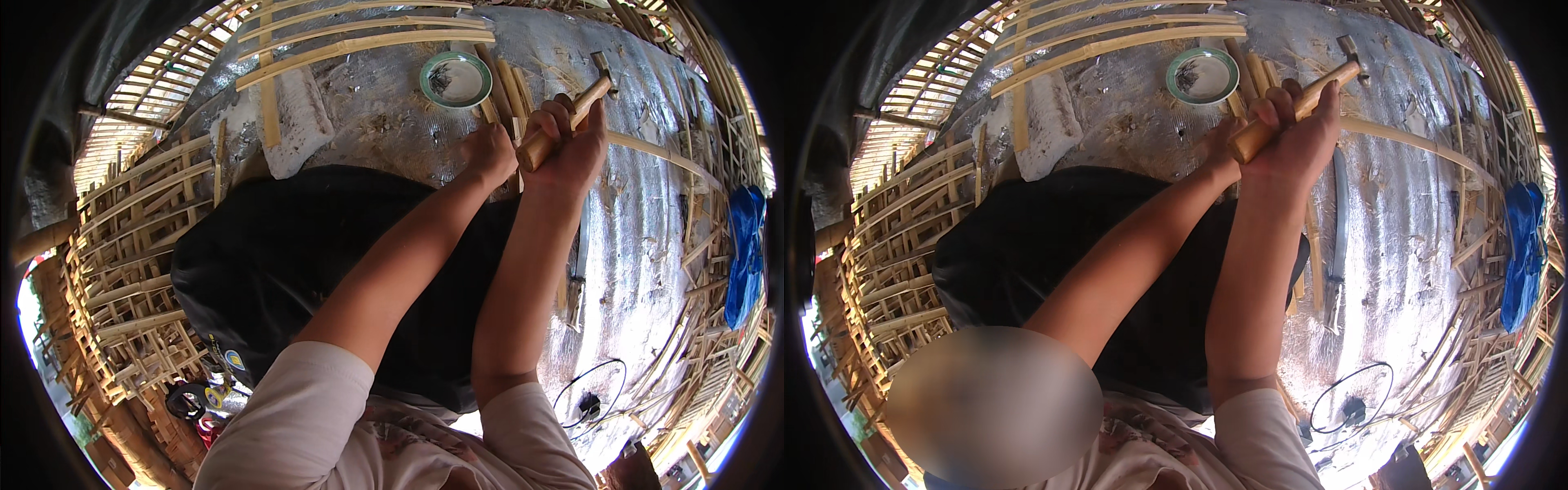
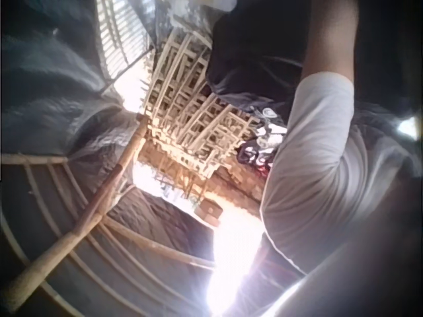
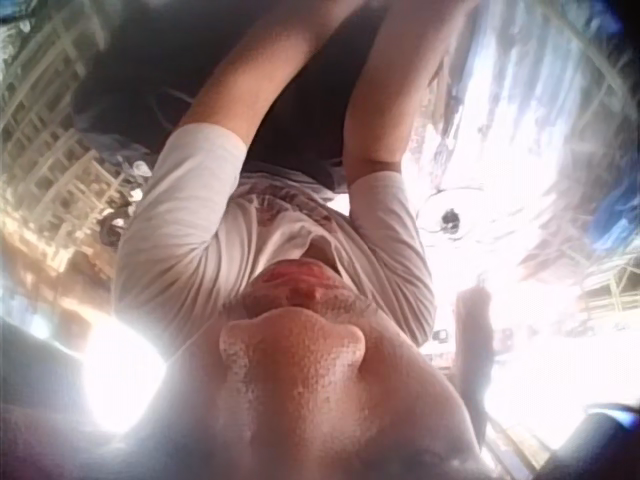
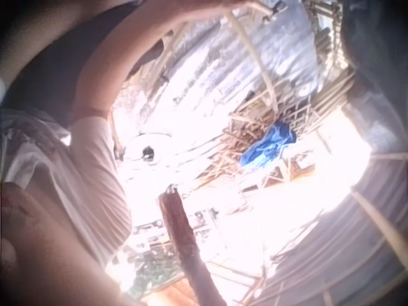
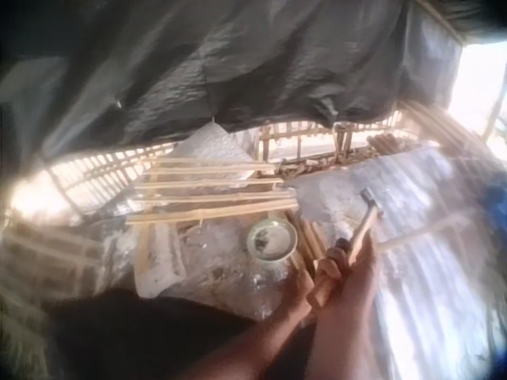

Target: The person assembles thin wooden slats into a lattice structure using a hammer to drive small nails and a machete to trim the ends of the wood.

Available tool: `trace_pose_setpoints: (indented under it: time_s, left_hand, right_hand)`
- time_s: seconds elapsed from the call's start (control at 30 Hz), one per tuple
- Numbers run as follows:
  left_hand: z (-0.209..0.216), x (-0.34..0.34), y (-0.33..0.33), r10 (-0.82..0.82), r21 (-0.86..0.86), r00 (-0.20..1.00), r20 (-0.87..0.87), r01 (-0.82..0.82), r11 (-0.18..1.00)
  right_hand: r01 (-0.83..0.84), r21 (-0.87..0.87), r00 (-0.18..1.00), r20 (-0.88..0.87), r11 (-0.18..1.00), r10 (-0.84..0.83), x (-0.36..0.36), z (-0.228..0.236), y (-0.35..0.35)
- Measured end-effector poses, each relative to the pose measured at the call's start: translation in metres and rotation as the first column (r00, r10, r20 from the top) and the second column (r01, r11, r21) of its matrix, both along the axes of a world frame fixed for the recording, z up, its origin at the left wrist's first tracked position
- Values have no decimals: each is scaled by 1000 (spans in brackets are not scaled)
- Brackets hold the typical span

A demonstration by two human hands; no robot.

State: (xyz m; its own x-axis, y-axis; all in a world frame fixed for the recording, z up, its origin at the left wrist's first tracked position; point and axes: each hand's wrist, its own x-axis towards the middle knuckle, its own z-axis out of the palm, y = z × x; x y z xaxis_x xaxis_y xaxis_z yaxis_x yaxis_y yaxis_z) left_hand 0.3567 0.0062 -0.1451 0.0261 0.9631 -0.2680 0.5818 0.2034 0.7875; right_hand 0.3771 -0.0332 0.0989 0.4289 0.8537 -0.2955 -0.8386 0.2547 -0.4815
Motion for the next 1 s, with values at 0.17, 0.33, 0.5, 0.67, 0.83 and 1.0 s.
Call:
trace_pose_setpoints:
  time_s: [0.17,0.33,0.5,0.67,0.83,1.0]
  left_hand:
    - [-28,-9,0,165,98,955,247,-194,976]
    - [103,-32,2,38,147,961,-272,2,989]
    - [93,-93,45,323,-148,944,-72,-331,932]
    - [65,-85,53,554,-351,643,529,-429,833]
    - [45,-90,59,655,-286,433,619,-653,701]
    - [72,-103,41,707,-294,425,565,-697,654]
  right_hand:
    - [-138,131,982,-115,982,153,-3,-7,1]
    - [41,69,989,-142,997,-31,33,-10,-7]
    - [142,-2,983,-117,990,-141,23,-4,-6]
    - [121,21,984,-132,992,-117,27,-10,-5]
    - [47,46,980,-197,998,-37,20,-9,-4]
    - [94,31,981,-176,995,-88,23,-3,-7]
